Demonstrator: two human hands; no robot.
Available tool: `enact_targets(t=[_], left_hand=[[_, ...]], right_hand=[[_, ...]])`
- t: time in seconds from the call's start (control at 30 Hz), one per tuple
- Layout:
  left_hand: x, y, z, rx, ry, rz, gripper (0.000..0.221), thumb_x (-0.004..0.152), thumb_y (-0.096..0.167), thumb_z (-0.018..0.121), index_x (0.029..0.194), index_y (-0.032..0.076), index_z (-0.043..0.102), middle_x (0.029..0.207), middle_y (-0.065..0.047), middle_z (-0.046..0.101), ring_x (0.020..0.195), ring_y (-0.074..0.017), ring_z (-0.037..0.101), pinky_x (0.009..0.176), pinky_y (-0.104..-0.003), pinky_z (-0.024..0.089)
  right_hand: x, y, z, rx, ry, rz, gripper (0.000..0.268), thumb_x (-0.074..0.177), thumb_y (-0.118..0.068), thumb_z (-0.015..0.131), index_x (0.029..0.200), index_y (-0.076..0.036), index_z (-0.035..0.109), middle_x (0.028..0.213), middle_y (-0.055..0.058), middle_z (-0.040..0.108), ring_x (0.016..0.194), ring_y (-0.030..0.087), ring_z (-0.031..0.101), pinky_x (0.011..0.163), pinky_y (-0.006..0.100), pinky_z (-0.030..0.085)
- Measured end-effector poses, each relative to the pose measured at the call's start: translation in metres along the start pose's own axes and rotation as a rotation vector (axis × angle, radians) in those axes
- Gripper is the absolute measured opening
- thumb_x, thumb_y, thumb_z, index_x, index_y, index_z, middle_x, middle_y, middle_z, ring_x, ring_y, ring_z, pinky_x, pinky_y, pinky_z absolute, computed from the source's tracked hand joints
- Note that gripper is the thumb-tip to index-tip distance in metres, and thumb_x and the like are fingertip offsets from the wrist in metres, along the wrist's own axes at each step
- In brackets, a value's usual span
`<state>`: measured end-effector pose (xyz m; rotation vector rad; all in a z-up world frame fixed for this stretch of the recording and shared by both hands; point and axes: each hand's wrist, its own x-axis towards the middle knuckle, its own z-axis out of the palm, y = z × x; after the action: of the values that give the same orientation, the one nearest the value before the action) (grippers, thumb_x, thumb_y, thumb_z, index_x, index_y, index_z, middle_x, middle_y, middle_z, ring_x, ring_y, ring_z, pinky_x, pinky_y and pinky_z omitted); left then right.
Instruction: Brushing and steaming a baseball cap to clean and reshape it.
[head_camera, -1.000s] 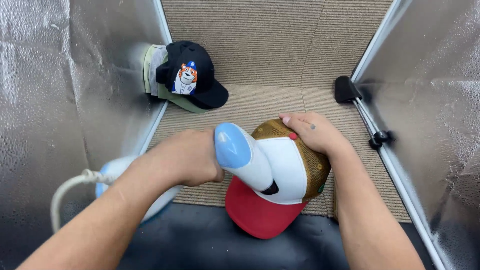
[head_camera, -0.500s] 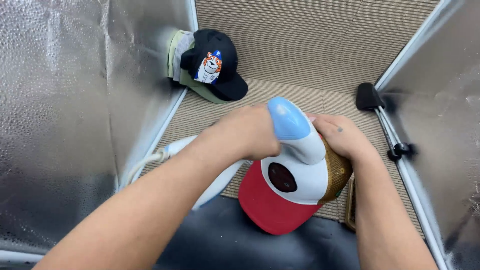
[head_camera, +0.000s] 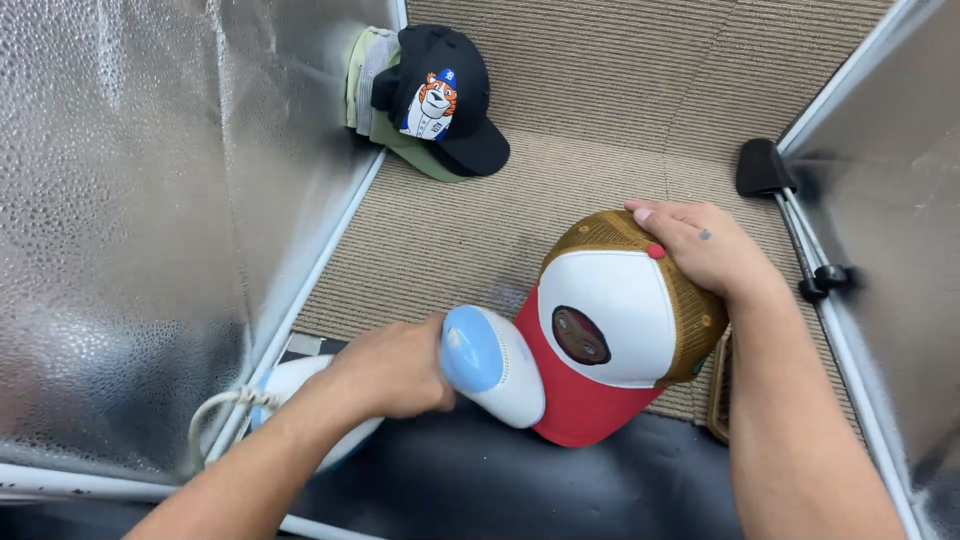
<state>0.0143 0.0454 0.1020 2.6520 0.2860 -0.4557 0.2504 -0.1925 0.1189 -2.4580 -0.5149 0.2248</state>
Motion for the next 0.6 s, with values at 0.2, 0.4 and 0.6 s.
enact_targets(t=[0.2,0.4,0.6], left_hand=[[0.034,0.005,-0.019,0.018,0.018,-0.023,0.085,0.065,0.061,0.075,0.141,0.032,0.048,0.135,-0.004,0.066,0.122,-0.0399,0.062,0.095,-0.055,0.051],[0.025,0.004,-0.015,0.116,-0.099,-0.036,0.077,0.068,0.026,0.065,0.141,0.035,0.045,0.129,-0.004,0.069,0.118,-0.0396,0.064,0.087,-0.056,0.054],[0.019,0.010,-0.011,0.070,-0.004,-0.026,0.065,0.078,0.038,0.057,0.141,0.032,0.046,0.131,-0.007,0.068,0.116,-0.0433,0.064,0.091,-0.058,0.053]], right_hand=[[-0.017,-0.024,-0.004,0.082,-0.025,0.076,0.046,0.097,-0.036,0.051,0.136,-0.020,0.069,0.143,-0.003,0.066,0.132,0.011,0.057,0.110,0.026,0.038],[-0.014,-0.024,-0.003,0.042,-0.032,0.031,0.043,0.097,-0.034,0.050,0.124,-0.012,0.075,0.147,-0.007,0.064,0.134,0.009,0.057,0.111,0.026,0.037],[-0.014,-0.020,-0.003,0.050,-0.019,0.065,0.045,0.096,-0.034,0.051,0.134,-0.020,0.069,0.142,-0.003,0.066,0.135,0.011,0.056,0.113,0.026,0.037]])
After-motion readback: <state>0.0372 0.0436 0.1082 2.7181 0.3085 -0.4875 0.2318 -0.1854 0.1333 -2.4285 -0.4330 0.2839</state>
